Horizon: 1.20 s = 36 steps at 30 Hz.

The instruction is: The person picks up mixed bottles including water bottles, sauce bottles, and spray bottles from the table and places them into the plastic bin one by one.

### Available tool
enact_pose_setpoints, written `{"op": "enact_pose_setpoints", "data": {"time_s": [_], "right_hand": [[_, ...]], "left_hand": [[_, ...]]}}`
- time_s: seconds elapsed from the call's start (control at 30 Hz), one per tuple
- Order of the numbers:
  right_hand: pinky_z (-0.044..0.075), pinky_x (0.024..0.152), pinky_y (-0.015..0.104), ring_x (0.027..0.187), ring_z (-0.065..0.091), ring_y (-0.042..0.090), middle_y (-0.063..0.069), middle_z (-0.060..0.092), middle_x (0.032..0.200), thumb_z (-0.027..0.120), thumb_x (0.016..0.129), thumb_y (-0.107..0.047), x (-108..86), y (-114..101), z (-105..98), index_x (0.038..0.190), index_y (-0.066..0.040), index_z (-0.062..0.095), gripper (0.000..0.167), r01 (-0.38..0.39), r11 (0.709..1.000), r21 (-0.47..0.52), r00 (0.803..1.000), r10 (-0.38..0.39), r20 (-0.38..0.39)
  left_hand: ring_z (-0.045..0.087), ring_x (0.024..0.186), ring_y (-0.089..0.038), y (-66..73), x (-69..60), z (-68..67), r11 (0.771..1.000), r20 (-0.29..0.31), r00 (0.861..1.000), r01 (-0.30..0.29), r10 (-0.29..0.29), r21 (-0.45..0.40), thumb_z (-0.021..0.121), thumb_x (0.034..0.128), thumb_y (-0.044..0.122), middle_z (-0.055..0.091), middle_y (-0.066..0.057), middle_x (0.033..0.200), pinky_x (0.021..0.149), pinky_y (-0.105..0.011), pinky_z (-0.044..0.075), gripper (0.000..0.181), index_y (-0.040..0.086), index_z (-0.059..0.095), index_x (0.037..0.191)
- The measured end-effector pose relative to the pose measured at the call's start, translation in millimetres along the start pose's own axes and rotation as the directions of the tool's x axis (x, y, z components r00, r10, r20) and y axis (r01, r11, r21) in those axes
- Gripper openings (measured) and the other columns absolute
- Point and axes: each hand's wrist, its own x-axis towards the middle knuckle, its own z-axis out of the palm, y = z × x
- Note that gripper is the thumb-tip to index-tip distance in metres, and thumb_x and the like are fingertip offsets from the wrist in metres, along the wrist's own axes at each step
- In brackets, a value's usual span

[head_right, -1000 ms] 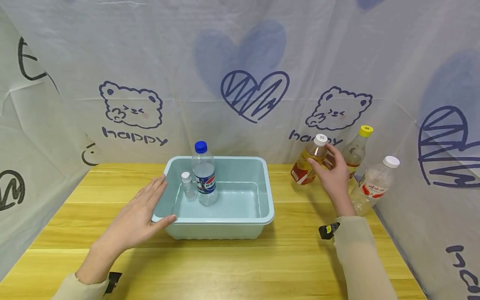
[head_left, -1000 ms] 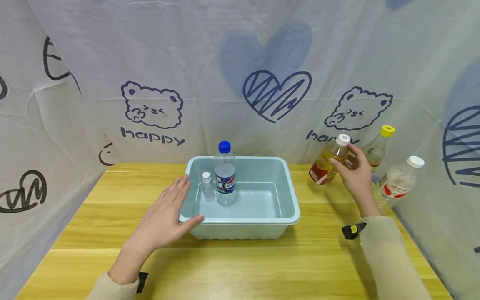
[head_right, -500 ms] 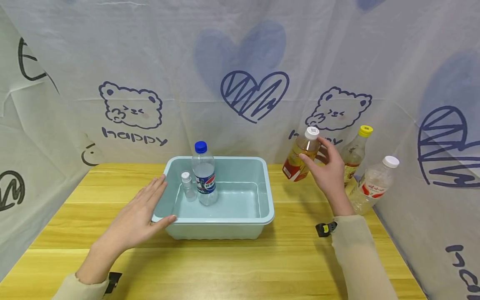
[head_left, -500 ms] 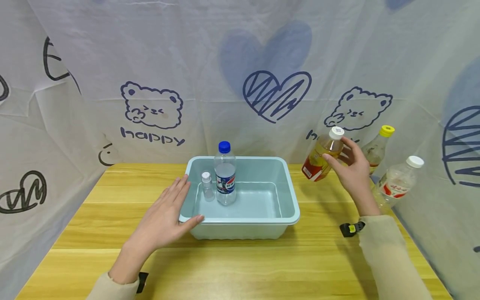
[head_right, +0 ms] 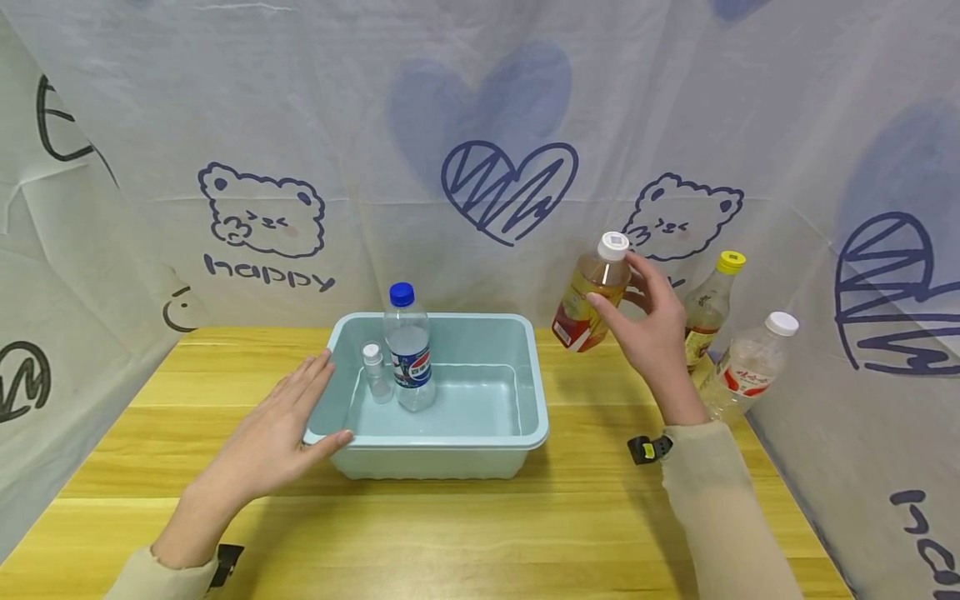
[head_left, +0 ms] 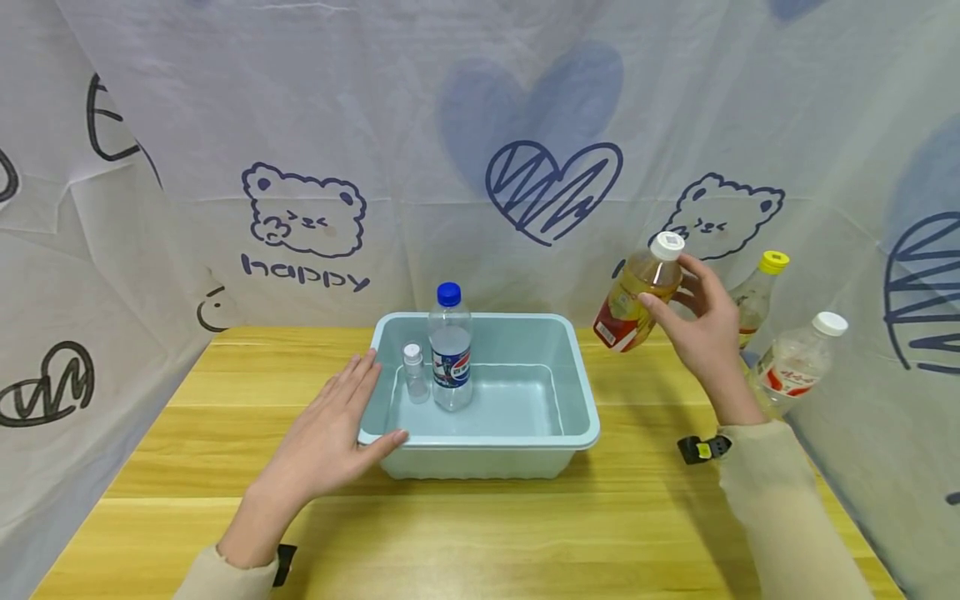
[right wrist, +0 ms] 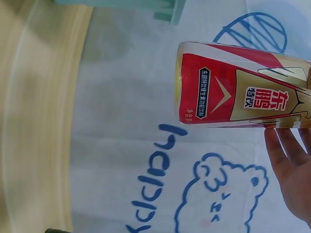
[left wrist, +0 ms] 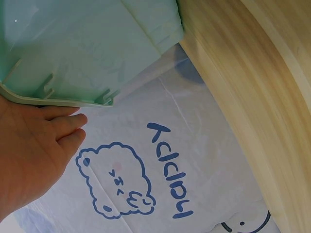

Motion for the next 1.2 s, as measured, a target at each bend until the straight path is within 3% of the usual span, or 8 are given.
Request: {"op": "enact_pose_setpoints", "data": {"time_s": [0.43,0.77,1.2], "right_hand": [[0.051,0.102,0.020,0.124,0.059,0.013,0.003,0.056,0.149,0.080,0.090,-0.002,7.3,-27,10,0.152,-0.012,0.052,0.069,0.061,0.998,0.001,0.998,-0.061,0.034],[0.052,0.100,0.018,0.121,0.060,0.008,0.007,0.060,0.145,0.079,0.088,0.005,11.3,-37,26,0.147,-0.005,0.054,0.065,0.151,0.988,0.043,0.986,-0.154,0.068],[0.056,0.100,0.024,0.127,0.061,0.024,0.006,0.060,0.145,0.082,0.089,-0.003,7.7,-43,50,0.148,-0.007,0.053,0.066,0.117,0.991,0.068,0.977,-0.128,0.170]], "left_hand": [[0.017,0.158,-0.038,-0.6,1.0,0.7,1.000,-0.010,1.000,-0.010,0.010,0.008,0.055,0.0950,0.073,0.011,-0.014,0.174,0.128,-0.055,0.021,0.105,0.000,0.023,0.164],[0.017,0.159,-0.038,-0.4,1.1,0.2,1.000,-0.004,1.000,-0.008,0.008,0.007,0.054,0.0950,0.073,0.010,-0.013,0.174,0.128,-0.055,0.020,0.106,-0.001,0.023,0.164],[0.016,0.159,-0.038,0.1,0.5,-0.1,1.000,-0.002,1.000,0.003,-0.003,0.001,0.055,0.0946,0.073,0.010,-0.013,0.174,0.128,-0.055,0.020,0.106,-0.001,0.025,0.163]]}}
